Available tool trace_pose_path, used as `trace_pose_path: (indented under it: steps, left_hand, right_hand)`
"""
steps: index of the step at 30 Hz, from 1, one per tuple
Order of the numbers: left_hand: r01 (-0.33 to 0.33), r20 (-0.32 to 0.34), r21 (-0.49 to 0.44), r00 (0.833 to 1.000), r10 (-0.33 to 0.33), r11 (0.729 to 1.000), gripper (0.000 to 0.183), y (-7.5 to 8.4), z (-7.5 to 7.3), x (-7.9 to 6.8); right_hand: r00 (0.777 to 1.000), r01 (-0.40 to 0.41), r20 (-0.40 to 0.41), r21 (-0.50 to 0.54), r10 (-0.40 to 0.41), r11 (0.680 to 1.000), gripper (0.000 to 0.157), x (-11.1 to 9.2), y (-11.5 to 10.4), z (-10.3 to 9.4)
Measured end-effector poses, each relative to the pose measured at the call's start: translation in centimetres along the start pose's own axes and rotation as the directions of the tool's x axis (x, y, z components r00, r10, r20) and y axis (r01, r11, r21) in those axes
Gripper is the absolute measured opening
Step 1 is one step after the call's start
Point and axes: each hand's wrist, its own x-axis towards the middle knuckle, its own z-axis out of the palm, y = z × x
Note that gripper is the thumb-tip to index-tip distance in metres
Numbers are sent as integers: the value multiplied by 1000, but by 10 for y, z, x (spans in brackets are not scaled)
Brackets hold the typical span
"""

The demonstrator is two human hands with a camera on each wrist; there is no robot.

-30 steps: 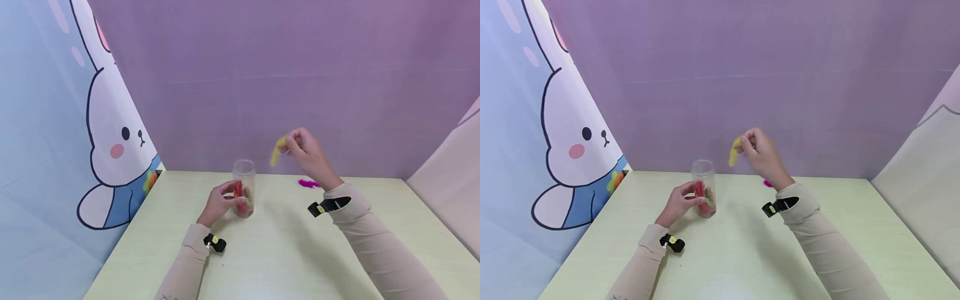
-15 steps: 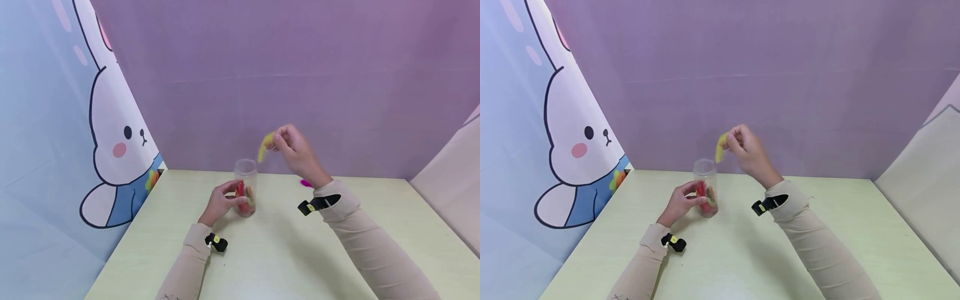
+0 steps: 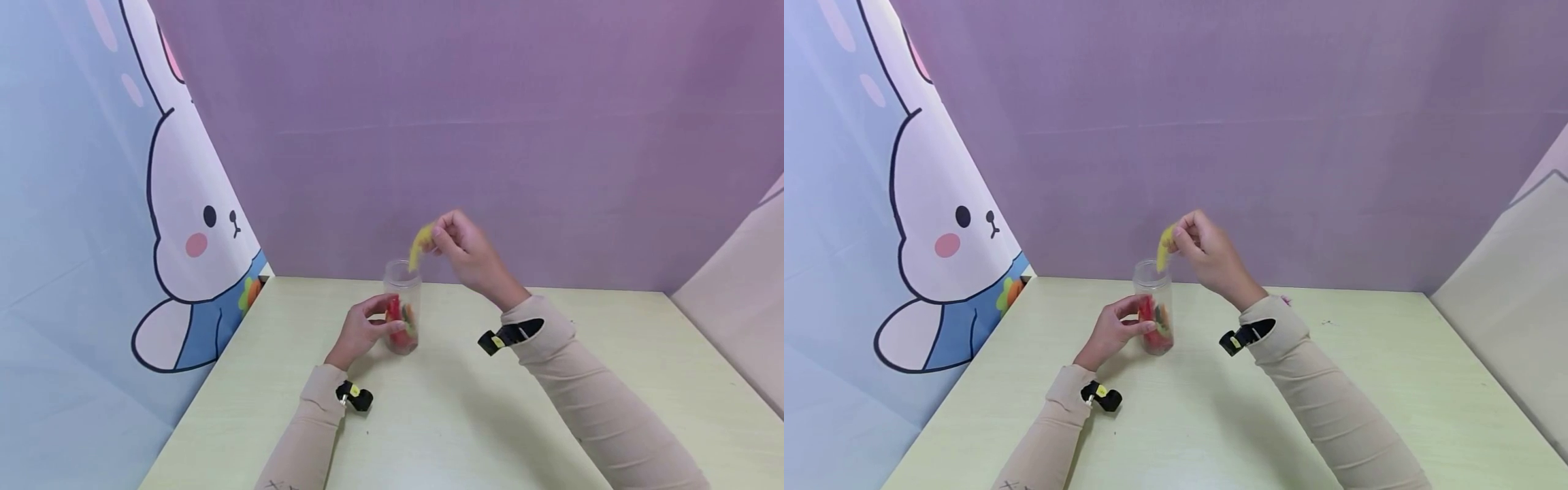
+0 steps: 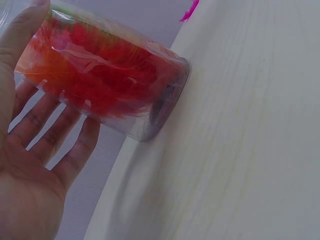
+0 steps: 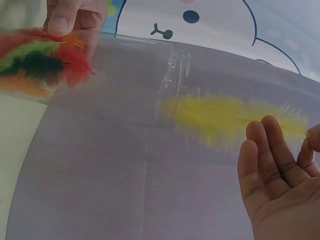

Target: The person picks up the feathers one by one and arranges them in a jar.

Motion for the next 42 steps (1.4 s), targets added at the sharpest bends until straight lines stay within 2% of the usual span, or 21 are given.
trace_pose_path:
  steps: [7,18,25,32,42]
  left_hand:
    - [-5,-5,9,1000,5,1000,67,1,1,0]
    - [12,-11,12,1000,-12,1000,63,1,1,0]
    - [0,2,9,1000,0,1000,67,1,3,3]
    - [-4,-9,11,1000,4,1000,61,1,3,3]
    - [1,-15,17,1000,0,1000,61,0,1,2]
  right_hand:
    - [997,-73,16,-36,73,997,16,0,7,-1]
    - [990,-137,-17,-214,137,967,15,-2,4,4]
    - [991,-132,-13,-279,133,951,16,-4,4,6]
    - [992,-119,-12,-370,123,921,15,-4,5,11]
    - [992,-117,-10,-430,125,895,14,-3,6,17]
